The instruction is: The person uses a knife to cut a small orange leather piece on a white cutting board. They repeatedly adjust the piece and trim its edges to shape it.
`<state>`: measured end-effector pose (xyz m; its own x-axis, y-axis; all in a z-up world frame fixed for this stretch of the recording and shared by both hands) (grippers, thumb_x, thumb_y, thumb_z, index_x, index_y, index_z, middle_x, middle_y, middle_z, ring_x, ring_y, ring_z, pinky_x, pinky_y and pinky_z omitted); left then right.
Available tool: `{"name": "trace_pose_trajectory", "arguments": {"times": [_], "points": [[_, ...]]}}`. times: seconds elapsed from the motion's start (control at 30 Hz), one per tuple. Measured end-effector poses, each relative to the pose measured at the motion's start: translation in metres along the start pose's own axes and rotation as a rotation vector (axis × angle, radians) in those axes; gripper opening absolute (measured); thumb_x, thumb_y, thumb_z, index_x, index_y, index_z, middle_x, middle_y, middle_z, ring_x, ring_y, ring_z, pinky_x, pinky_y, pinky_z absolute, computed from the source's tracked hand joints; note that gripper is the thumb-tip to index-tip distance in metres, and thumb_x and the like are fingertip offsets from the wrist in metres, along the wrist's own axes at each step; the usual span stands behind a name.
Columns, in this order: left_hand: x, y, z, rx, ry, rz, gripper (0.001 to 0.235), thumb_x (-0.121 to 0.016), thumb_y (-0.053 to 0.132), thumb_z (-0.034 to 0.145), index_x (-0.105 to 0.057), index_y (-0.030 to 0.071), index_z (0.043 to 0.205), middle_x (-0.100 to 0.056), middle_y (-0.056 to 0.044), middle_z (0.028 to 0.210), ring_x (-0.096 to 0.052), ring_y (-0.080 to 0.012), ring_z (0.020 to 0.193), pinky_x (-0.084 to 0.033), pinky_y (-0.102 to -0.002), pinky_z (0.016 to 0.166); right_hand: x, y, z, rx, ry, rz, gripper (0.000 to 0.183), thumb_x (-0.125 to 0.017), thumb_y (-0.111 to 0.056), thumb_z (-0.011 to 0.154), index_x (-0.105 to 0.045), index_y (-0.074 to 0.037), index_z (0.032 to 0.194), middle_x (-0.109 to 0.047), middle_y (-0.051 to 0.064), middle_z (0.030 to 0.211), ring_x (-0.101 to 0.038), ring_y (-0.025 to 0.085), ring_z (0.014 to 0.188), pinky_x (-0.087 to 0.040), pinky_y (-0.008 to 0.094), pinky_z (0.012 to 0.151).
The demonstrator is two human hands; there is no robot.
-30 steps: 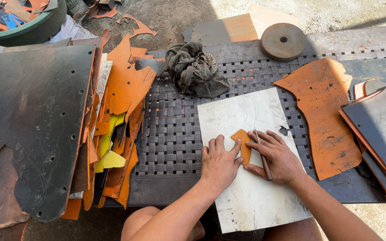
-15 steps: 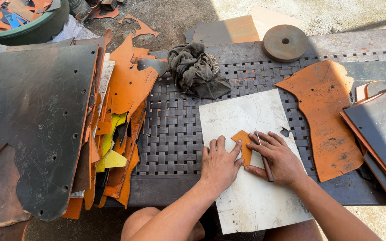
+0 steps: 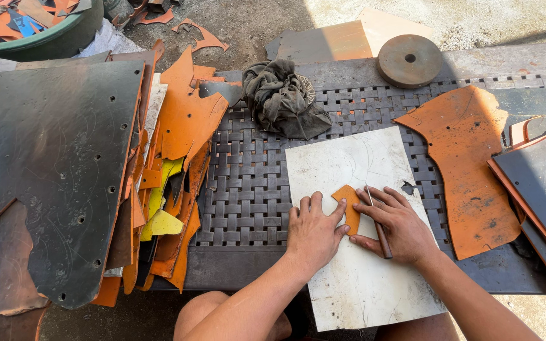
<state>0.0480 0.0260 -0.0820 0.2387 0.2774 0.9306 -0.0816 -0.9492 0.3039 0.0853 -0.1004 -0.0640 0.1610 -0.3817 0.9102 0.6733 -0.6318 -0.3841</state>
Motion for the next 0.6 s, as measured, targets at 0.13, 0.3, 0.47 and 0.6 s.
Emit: {"name": "trace_pose_trajectory", "arguments": {"times": [0.13, 0.3, 0.47, 0.6], "points": [[0.0011, 0.0, -0.0004, 0.001, 0.005, 0.003, 0.053, -0.054, 0.046, 0.099, -0.051, 0.028, 0.149, -0.042, -0.019, 0.136, -0.041, -0.0337, 0.126, -0.038, -0.052, 0.1, -0.0004, 0.0006, 0.0001, -0.006, -0.003, -0.001, 0.068, -0.076, -0.061, 0.074, -0.069, -0.016, 0.124, -0.057, 0.008, 0.145, -0.045, 0.028, 0.141, -0.026, 0.047, 0.121], [0.0015, 0.0002, -0.0002, 0.005, -0.02, 0.0, 0.054, -0.053, 0.046, 0.1, -0.05, 0.029, 0.15, -0.041, -0.019, 0.136, -0.041, -0.0333, 0.125, -0.038, -0.051, 0.1, 0.0009, -0.0011, 0.0007, 0.001, -0.005, -0.005, 0.067, -0.077, -0.059, 0.074, -0.069, -0.015, 0.124, -0.058, 0.008, 0.145, -0.046, 0.028, 0.14, -0.027, 0.048, 0.12], [0.0019, -0.0004, -0.0006, 0.011, -0.041, 0.004, 0.052, -0.053, 0.044, 0.1, -0.05, 0.029, 0.15, -0.042, -0.018, 0.135, -0.042, -0.0328, 0.124, -0.038, -0.051, 0.1, 0.0031, -0.0027, 0.0014, 0.002, 0.002, 0.0, 0.067, -0.077, -0.058, 0.074, -0.069, -0.014, 0.124, -0.058, 0.009, 0.144, -0.046, 0.029, 0.14, -0.027, 0.048, 0.12], [0.0038, -0.0029, 0.0035, -0.011, -0.035, 0.017, 0.045, -0.05, 0.034, 0.104, -0.051, 0.031, 0.149, -0.042, -0.019, 0.136, -0.043, -0.0325, 0.121, -0.04, -0.051, 0.098, 0.0043, -0.0029, 0.0009, 0.008, 0.007, 0.004, 0.067, -0.077, -0.057, 0.074, -0.069, -0.013, 0.124, -0.058, 0.009, 0.144, -0.046, 0.029, 0.14, -0.028, 0.048, 0.12]]}}
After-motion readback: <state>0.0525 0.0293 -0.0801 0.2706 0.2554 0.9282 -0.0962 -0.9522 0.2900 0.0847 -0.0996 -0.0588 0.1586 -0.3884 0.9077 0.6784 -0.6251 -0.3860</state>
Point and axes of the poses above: each hand's wrist, its own z-axis towards the middle knuckle, its own x-axis out of the back of the hand, y = z × x, the point moved 9 cm from there along z, towards the middle knuckle
